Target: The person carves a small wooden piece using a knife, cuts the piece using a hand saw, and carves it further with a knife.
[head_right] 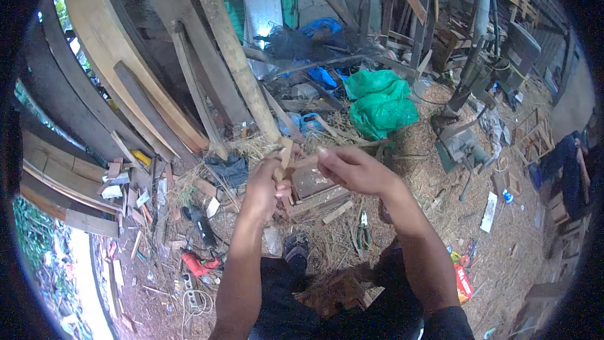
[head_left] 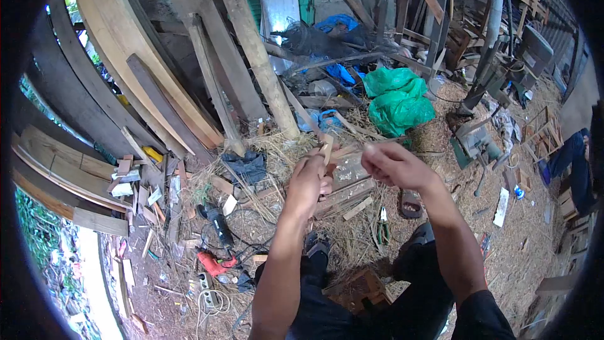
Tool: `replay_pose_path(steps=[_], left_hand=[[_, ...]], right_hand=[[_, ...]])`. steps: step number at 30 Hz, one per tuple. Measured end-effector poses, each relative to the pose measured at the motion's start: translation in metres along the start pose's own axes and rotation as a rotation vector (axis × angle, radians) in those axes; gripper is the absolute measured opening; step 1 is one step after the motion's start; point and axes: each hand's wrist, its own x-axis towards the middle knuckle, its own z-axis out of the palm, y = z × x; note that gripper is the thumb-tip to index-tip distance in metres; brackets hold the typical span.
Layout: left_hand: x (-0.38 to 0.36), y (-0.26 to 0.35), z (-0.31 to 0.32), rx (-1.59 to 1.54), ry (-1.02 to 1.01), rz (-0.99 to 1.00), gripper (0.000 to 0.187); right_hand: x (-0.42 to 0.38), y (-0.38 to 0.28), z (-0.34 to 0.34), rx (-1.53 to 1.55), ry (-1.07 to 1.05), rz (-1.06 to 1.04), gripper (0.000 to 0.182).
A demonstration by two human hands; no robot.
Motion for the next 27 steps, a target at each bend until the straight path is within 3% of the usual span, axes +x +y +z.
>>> replay_pose_path(steps=[1, 4, 9, 12, 18, 27], left_hand=[[0.0, 0.002, 0.0, -0.097, -0.003, -0.004, 0.026], [0.0, 0.007, 0.0, -0.2, -0.11, 0.017, 0.029], [-0.013, 0.012, 0.006, -0.227, -0.198, 0.02, 0.036], [-0.016, 0.012, 0.01, -0.223, -0.237, 0.048, 0.037], [-0.014, 0.011, 0.014, -0.305, -0.278, 0.012, 0.038], [-0.013, 0.009, 0.018, -0.213, -0.28, 0.044, 0.038]], right_hand=[[-0.003, 0.003, 0.001, 0.127, -0.006, -0.059, 0.046], [-0.007, -0.006, 0.014, 0.186, 0.291, -0.184, 0.042], [0.001, 0.022, 0.005, -0.096, 0.577, -0.279, 0.035], [0.0, 0.021, 0.004, 0.012, 0.642, -0.271, 0.033], [-0.001, 0.027, -0.004, -0.247, 0.768, -0.3, 0.03], [-0.002, 0.031, -0.015, -0.341, 0.748, -0.246, 0.039]])
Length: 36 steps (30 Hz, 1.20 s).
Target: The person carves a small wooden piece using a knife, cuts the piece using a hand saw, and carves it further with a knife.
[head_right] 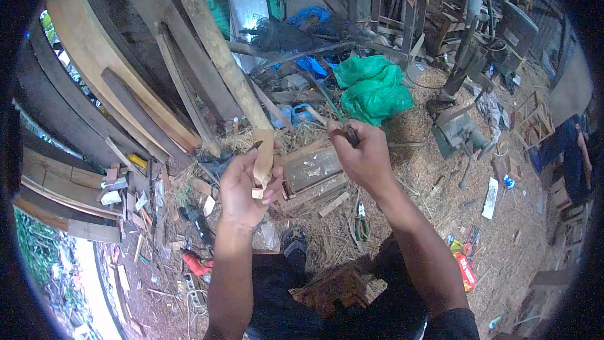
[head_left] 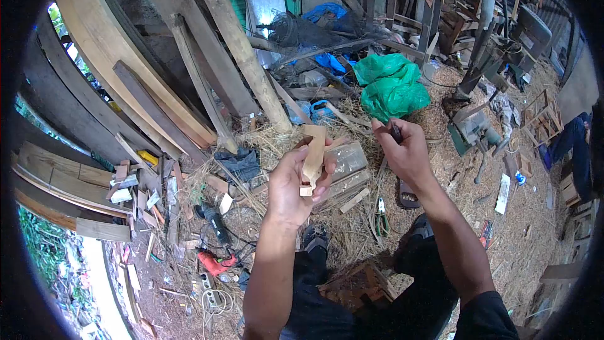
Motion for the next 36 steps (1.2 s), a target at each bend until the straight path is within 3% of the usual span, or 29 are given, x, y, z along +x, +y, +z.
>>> replay_pose_path(steps=[6, 9, 12, 15, 22, 25, 28, 31, 36], left_hand=[[0.001, -0.001, -0.001, -0.014, -0.038, 0.005, 0.039], [0.001, -0.001, -0.001, 0.017, 0.025, -0.012, 0.038], [0.003, -0.007, -0.001, 0.199, 0.153, 0.053, 0.036], [0.0, -0.015, 0.008, 0.622, 0.261, 0.201, 0.032], [0.001, -0.023, 0.002, 0.995, 0.136, 0.351, 0.012], [0.0, -0.029, 0.001, 1.044, 0.088, 0.395, 0.015], [-0.006, -0.028, 0.019, 1.248, 0.112, 0.639, 0.017], [-0.01, -0.034, 0.021, 1.319, 0.132, 0.742, 0.019], [-0.013, -0.031, 0.031, 1.357, 0.202, 0.54, 0.022]], right_hand=[[-0.002, -0.007, 0.003, 0.019, -0.026, -0.032, 0.041], [-0.004, -0.01, 0.003, -0.047, -0.066, -0.026, 0.032], [-0.01, -0.014, 0.005, -0.237, -0.198, -0.176, 0.017], [-0.013, -0.029, 0.009, -0.405, -0.314, -0.241, 0.011], [-0.012, -0.027, 0.015, -0.512, -0.39, -0.195, 0.015], [-0.013, -0.028, 0.016, -0.572, -0.427, -0.209, 0.014], [-0.013, -0.028, 0.016, -0.49, -0.452, -0.24, 0.014], [-0.013, -0.026, 0.02, -0.37, -0.362, -0.255, 0.013], [-0.003, -0.004, 0.028, -0.486, -0.241, -0.201, 0.013]])
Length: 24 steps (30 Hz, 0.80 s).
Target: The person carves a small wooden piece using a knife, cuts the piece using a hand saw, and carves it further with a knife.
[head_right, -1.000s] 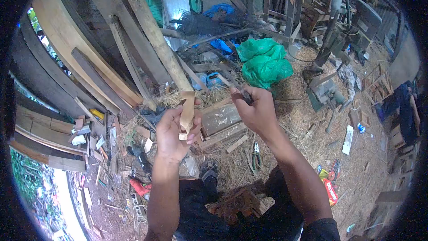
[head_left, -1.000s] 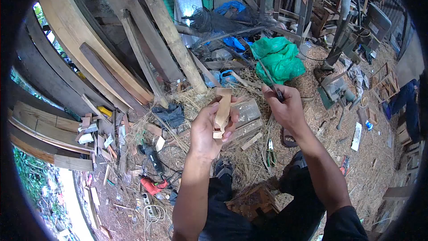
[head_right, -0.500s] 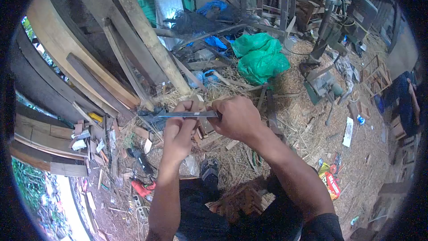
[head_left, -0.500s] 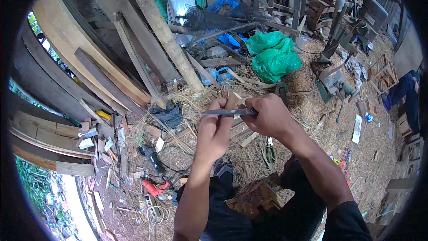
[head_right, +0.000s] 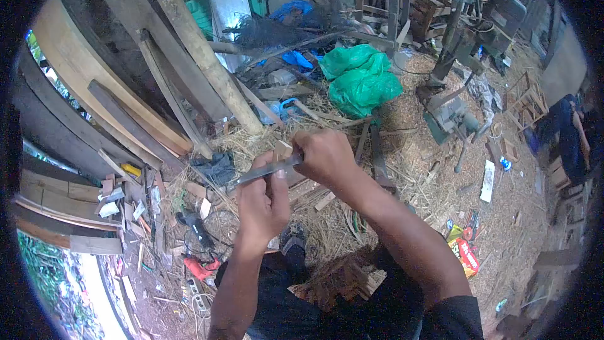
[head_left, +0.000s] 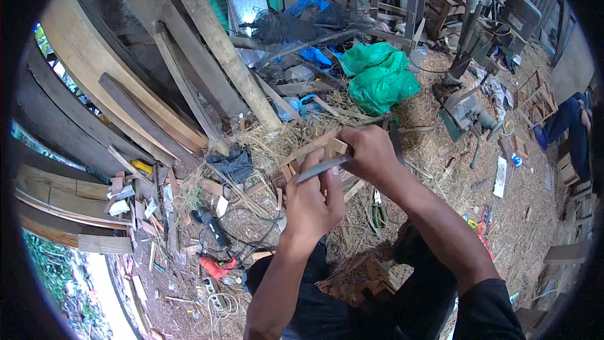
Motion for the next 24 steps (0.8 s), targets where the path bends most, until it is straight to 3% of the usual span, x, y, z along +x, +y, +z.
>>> replay_pose_path(steps=[10, 13, 14, 17, 21, 24], left_hand=[[0.011, -0.003, 0.013, -0.085, 0.051, -0.111, 0.023], [0.015, -0.038, 0.026, -0.112, 0.113, -0.074, 0.029], [0.013, -0.049, 0.024, -0.165, 0.044, -0.16, 0.032], [0.019, -0.041, 0.009, -0.558, -0.064, -0.477, 0.034], [0.021, -0.036, 0.0, -0.652, -0.035, -0.5, 0.032], [0.019, -0.034, 0.001, -0.712, -0.056, -0.47, 0.033]], right_hand=[[0.008, 0.019, 0.01, -0.118, 0.12, 0.073, 0.015], [0.02, 0.037, 0.006, 0.181, -0.452, 0.018, 0.028], [0.016, 0.033, 0.001, 0.364, -0.51, 0.091, 0.038], [0.011, 0.021, -0.011, 0.484, -0.46, 0.061, 0.025], [0.0, -0.009, -0.023, 0.031, -0.132, 0.05, 0.019], [-0.003, -0.011, -0.017, -0.057, -0.094, 0.064, 0.013]])
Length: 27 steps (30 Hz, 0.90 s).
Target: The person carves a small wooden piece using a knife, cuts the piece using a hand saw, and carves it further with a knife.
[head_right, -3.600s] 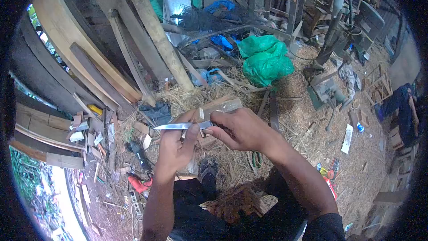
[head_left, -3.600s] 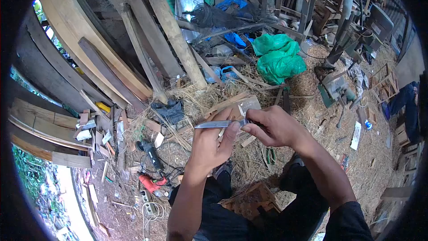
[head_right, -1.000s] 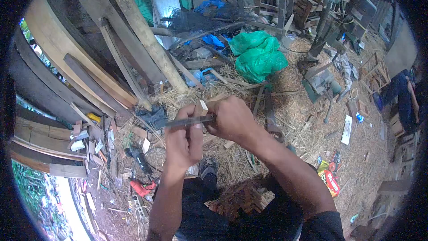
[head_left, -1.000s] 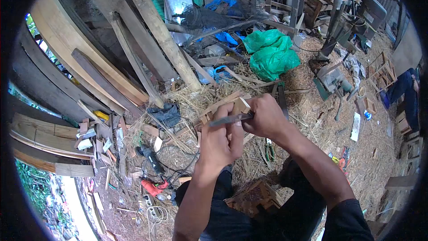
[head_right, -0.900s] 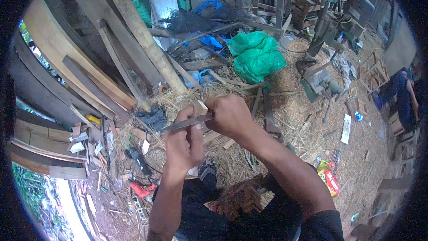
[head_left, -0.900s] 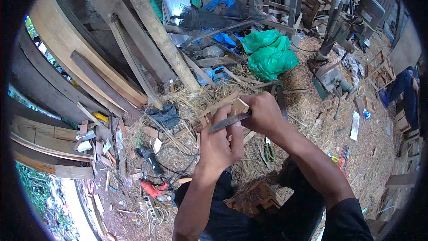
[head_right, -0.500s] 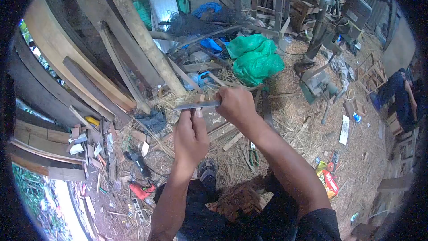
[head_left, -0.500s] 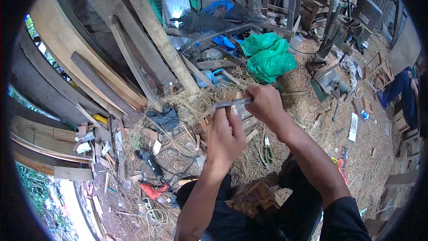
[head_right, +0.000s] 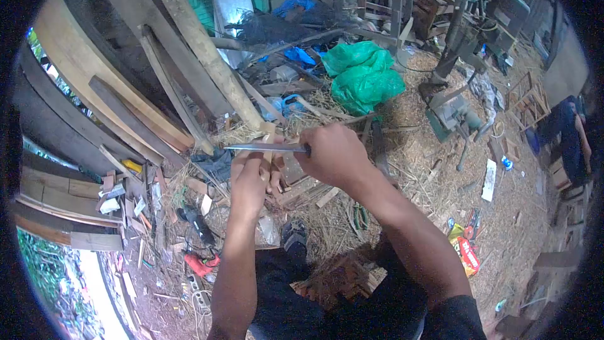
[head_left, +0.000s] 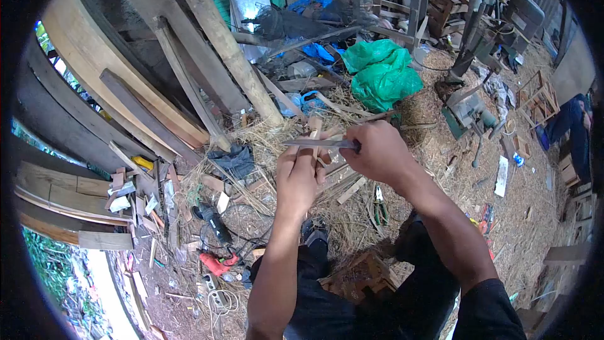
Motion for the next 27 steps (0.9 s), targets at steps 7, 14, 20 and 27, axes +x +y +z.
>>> replay_pose_path(steps=[7, 14, 20, 27], left_hand=[[-0.01, 0.004, 0.012, 0.002, -0.056, -0.013, 0.033], [-0.005, -0.021, 0.002, 0.739, -0.105, 0.403, 0.02], [-0.016, -0.015, 0.011, 0.943, 0.0, 0.593, 0.02], [-0.01, -0.02, 0.017, 0.806, 0.035, 0.381, 0.025]], right_hand=[[-0.002, -0.003, -0.001, -0.048, -0.055, 0.004, 0.019], [-0.005, -0.004, 0.004, -0.081, -0.021, -0.018, 0.021], [0.001, 0.001, 0.017, -0.018, 0.023, 0.019, 0.021], [0.009, 0.016, 0.032, -0.055, 0.017, 0.069, 0.024]])
